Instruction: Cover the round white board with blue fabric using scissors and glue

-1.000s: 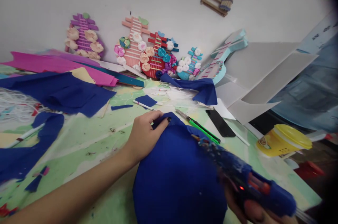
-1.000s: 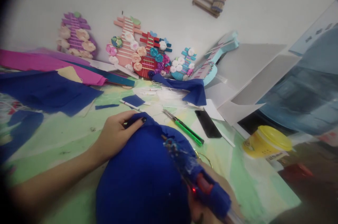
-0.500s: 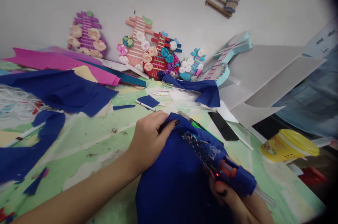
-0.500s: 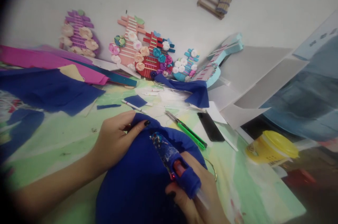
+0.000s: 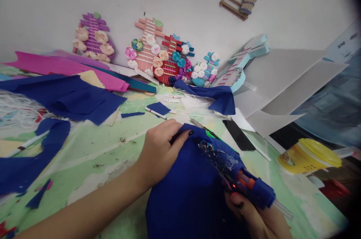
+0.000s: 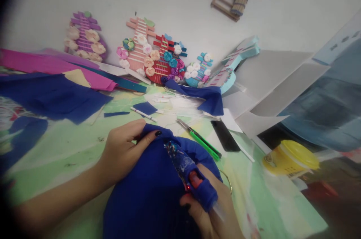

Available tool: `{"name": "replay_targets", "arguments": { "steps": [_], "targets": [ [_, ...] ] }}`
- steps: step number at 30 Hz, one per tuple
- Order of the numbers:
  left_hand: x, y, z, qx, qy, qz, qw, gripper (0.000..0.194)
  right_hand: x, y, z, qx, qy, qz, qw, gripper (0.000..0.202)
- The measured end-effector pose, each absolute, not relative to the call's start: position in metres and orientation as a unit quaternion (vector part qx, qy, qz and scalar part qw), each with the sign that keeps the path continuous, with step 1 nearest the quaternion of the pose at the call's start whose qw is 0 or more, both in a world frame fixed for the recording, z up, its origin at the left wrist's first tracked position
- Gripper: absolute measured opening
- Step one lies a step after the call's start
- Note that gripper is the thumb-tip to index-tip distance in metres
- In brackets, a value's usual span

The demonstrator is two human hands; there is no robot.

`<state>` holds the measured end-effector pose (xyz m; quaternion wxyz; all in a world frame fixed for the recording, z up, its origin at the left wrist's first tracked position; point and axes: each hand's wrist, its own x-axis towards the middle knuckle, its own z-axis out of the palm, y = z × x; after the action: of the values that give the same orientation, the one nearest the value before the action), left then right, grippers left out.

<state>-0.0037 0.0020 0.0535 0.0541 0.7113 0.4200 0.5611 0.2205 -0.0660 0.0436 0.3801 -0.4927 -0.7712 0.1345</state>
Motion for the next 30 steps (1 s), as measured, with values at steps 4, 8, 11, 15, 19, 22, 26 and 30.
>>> {"name": "replay_targets", "arguments": {
  "steps": [4,8,11,15,19,22,26,30],
  "targets": [
    [-0.004,0.001,0.053,0.71,0.421,0.561,0.054,0.029,0.229,-0.067,0.038,-0.506,-0.767,0.129,0.373,0.029],
    [-0.004,0.001,0.054,0.709,0.426,0.559,0.058,0.029,0.228,-0.066,0.041,-0.511,-0.758,0.15,0.377,0.031],
    [-0.004,0.002,0.054,0.709,0.429,0.556,0.063,0.027,0.224,-0.065,0.046,-0.511,-0.752,0.169,0.38,0.031],
    [-0.004,0.001,0.054,0.71,0.427,0.556,0.071,0.026,0.219,-0.067,0.049,-0.52,-0.742,0.164,0.39,0.03],
    [-0.004,0.001,0.054,0.708,0.423,0.56,0.075,0.029,0.215,-0.068,0.052,-0.513,-0.76,0.119,0.381,0.029],
    [-0.005,0.0,0.055,0.706,0.418,0.565,0.084,0.03,0.21,-0.068,0.057,-0.497,-0.783,0.089,0.364,0.026],
    [-0.005,-0.001,0.055,0.706,0.412,0.569,0.09,0.031,0.203,-0.069,0.063,-0.47,-0.806,0.078,0.351,0.027],
    [-0.004,0.0,0.055,0.705,0.412,0.571,0.087,0.033,0.204,-0.069,0.058,-0.433,-0.832,0.045,0.342,0.026]
  ]
}}
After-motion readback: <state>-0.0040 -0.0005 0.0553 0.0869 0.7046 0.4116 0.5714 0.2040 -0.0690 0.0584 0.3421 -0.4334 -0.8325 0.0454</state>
